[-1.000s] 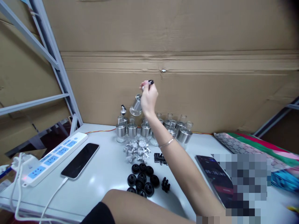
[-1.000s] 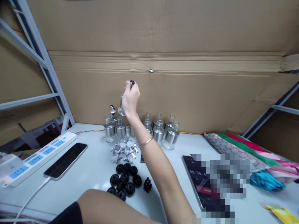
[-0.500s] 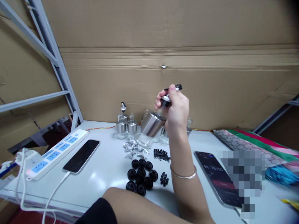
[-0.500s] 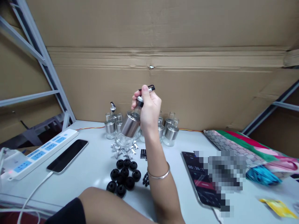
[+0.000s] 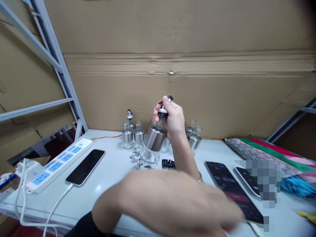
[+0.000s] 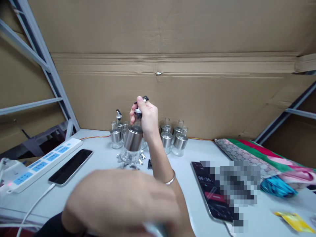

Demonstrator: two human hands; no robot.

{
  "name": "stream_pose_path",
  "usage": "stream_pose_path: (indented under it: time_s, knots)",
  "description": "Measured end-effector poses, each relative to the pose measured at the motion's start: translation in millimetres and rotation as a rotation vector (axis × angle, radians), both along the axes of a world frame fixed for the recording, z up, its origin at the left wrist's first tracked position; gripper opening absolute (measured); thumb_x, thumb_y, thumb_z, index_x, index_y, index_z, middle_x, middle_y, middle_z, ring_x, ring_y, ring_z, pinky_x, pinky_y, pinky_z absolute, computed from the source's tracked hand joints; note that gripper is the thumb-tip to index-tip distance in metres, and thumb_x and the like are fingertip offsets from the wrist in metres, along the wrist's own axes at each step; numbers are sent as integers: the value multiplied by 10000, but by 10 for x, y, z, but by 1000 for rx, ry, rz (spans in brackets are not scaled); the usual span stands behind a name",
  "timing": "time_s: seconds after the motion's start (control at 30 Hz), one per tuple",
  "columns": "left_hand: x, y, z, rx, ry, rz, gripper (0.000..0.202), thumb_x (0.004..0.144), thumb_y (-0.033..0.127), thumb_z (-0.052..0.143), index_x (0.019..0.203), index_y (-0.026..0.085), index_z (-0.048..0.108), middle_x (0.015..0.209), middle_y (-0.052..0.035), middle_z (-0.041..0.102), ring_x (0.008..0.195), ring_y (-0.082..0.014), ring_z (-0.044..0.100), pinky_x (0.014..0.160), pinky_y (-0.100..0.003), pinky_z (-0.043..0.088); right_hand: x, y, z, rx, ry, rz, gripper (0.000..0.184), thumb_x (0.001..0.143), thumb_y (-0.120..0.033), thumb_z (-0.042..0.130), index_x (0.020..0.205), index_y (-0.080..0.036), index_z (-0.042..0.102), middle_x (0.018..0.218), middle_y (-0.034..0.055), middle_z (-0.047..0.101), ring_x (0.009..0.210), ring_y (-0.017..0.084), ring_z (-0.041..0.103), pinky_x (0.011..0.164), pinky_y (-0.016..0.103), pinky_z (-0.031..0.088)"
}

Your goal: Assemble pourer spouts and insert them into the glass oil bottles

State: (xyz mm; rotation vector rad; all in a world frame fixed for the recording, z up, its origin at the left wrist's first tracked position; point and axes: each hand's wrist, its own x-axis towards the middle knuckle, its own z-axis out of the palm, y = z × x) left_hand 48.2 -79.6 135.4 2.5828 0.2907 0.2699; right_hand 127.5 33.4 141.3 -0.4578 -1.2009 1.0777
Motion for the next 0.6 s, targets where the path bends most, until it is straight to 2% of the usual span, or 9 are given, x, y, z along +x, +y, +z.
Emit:
stream_pose_path:
  time_s: [0.03, 0.07, 0.13, 0.2, 0.23, 0.3, 0.37, 0.47, 0.6]
  knots:
    - [-164, 75, 100, -24, -83, 30, 230, 904, 377, 459, 869, 234, 635, 836, -12, 647, 771, -132, 622, 647, -237, 511, 9, 10, -1, -11, 0, -1, 412, 766, -549, 616, 603, -186, 513, 473, -51, 520, 362, 55, 455, 373, 200, 386]
    - [-311, 151, 184, -5, -154, 126, 205, 893, 371, 504, 827, 202, 598, 801, -8, 626, 725, -121, 593, 645, -231, 494, 17, 17, -1, -25, 2, -6, 413, 769, -546, 614, 598, -185, 512, 468, -51, 521, 360, 55, 455, 371, 198, 382]
    - [-531, 315, 284, 88, -338, 428, 218, 872, 393, 546, 824, 181, 536, 754, 11, 566, 664, -103, 523, 607, -222, 445, 26, 19, 4, -48, 13, -19, 402, 787, -524, 599, 592, -184, 511, 465, -47, 528, 358, 53, 449, 366, 193, 372]
    - [-643, 504, 284, 116, -354, 647, 308, 833, 458, 585, 931, 175, 510, 832, -4, 560, 694, -111, 504, 611, -230, 424, 23, 6, 9, -52, 19, -17, 381, 798, -496, 591, 595, -183, 515, 459, -48, 525, 357, 51, 438, 367, 190, 367]
    - [-664, 607, 254, 101, -298, 694, 379, 810, 497, 597, 979, 172, 502, 878, -20, 563, 731, -126, 510, 627, -241, 422, 17, -2, 10, -49, 22, -7, 369, 800, -485, 591, 600, -183, 520, 457, -50, 521, 356, 51, 433, 369, 191, 368]
    - [-660, 819, 162, 36, -124, 701, 502, 753, 571, 621, 1017, 162, 496, 895, -40, 556, 760, -155, 508, 635, -262, 414, 0, -14, 2, -43, 27, 27, 352, 797, -472, 596, 609, -182, 526, 459, -50, 518, 354, 53, 425, 370, 196, 370]
    - [-628, 1008, 68, -66, 16, 622, 538, 697, 609, 648, 948, 156, 502, 790, -16, 517, 675, -144, 468, 580, -262, 382, -18, -10, -16, -54, 35, 67, 349, 794, -471, 600, 614, -182, 527, 468, -47, 521, 351, 53, 418, 366, 198, 365]
    - [-602, 1181, -11, -172, -21, 466, 494, 664, 572, 690, 847, 160, 487, 707, 16, 441, 615, -116, 408, 536, -244, 345, -37, 26, -44, -135, 80, 163, 356, 783, -480, 615, 619, -178, 525, 475, -54, 508, 347, 46, 400, 371, 193, 366]
    - [-667, 1229, -4, -201, -90, 351, 416, 695, 500, 678, 861, 150, 526, 783, -4, 490, 713, -139, 458, 617, -248, 401, -67, 58, -37, -298, 204, 292, 355, 813, -458, 602, 616, -176, 514, 490, -62, 487, 372, 45, 401, 412, 189, 401]
